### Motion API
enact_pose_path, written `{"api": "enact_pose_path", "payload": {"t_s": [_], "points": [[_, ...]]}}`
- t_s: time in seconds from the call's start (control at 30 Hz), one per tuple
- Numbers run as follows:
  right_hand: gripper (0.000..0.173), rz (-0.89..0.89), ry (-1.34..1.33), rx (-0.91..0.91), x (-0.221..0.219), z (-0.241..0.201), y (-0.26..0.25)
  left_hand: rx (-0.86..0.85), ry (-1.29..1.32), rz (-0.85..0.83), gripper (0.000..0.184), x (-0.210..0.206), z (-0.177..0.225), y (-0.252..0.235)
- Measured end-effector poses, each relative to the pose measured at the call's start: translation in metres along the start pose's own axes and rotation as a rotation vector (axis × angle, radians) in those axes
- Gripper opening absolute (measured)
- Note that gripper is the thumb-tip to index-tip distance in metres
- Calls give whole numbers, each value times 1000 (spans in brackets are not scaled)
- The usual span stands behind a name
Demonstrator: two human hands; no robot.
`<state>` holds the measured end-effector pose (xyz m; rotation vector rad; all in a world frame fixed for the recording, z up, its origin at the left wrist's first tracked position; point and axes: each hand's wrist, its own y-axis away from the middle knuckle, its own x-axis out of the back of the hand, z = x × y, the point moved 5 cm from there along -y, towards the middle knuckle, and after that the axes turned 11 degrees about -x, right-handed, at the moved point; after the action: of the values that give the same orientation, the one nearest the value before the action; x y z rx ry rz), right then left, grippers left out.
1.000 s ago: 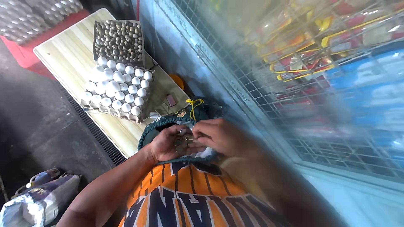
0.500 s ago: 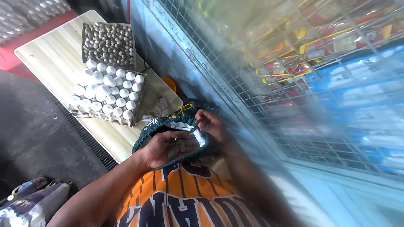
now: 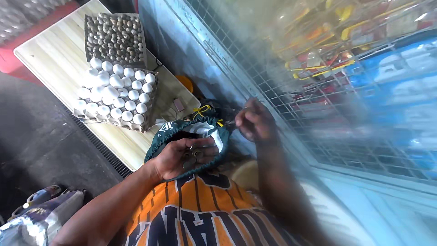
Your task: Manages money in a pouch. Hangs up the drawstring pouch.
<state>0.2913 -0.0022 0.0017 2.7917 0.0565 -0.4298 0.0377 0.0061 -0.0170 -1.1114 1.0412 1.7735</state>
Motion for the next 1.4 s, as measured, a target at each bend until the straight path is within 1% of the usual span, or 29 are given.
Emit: {"api": "enact_pose_path", "payload": {"t_s": [0.07,0.13,0.17,0.23,0.27,0.3,0.33,0.37,0.4,0.43,0.47,0.5,0.57,0.63,0.73,0.83,0.9,1.03,1.1,1.17,1.3,1.4], "points": [[3,-35,-174,96,-10,-5,-3,5,-8,-2,48,1,0,0],[11,-23,-288,142,-29,-12,-7,10,-9,-12,48,1,-1,-2],[10,-19,-317,143,-40,-15,-8,12,-5,-10,48,1,0,-3],[3,-71,-341,123,-61,-23,-7,20,27,-11,49,-1,0,-2],[7,-103,-311,98,-71,-28,-3,19,43,-9,49,-2,1,-2],[12,-115,-226,77,-80,-34,1,12,53,-8,50,-3,1,-1],[15,-87,-39,73,-88,-41,6,0,57,-8,50,-3,2,-1],[18,-32,241,91,-97,-46,12,-13,54,-10,51,-3,2,0],[17,16,593,107,-109,-51,17,-26,42,-7,50,-3,3,0],[19,51,925,82,-121,-48,21,-40,29,1,48,-2,3,1],[25,74,1191,38,-132,-40,23,-52,13,6,46,0,3,1],[30,83,1384,5,-140,-31,23,-61,-3,12,44,1,3,1],[35,97,1603,-14,-149,-17,22,-76,-25,19,43,2,2,1],[34,120,1686,31,-152,-12,21,-85,-25,21,42,3,2,1],[27,156,1716,102,-157,-8,22,-86,-25,19,43,3,0,1],[20,207,1698,105,-155,-8,23,-88,-38,21,43,4,-1,0],[17,201,1620,83,-150,-9,24,-89,-27,14,44,5,-1,0],[18,126,1365,-39,-137,-14,26,-73,-27,44,46,3,-2,0],[19,133,1246,-56,-132,-19,28,-71,-25,40,46,2,-2,-1],[16,145,1152,-64,-127,-24,31,-68,-32,3,47,1,-2,-2],[11,136,1095,-98,-123,-20,34,-41,-52,-1,47,3,-4,-4],[8,161,1061,-113,-123,-19,36,-27,-49,-23,48,1,-4,-5]]}}
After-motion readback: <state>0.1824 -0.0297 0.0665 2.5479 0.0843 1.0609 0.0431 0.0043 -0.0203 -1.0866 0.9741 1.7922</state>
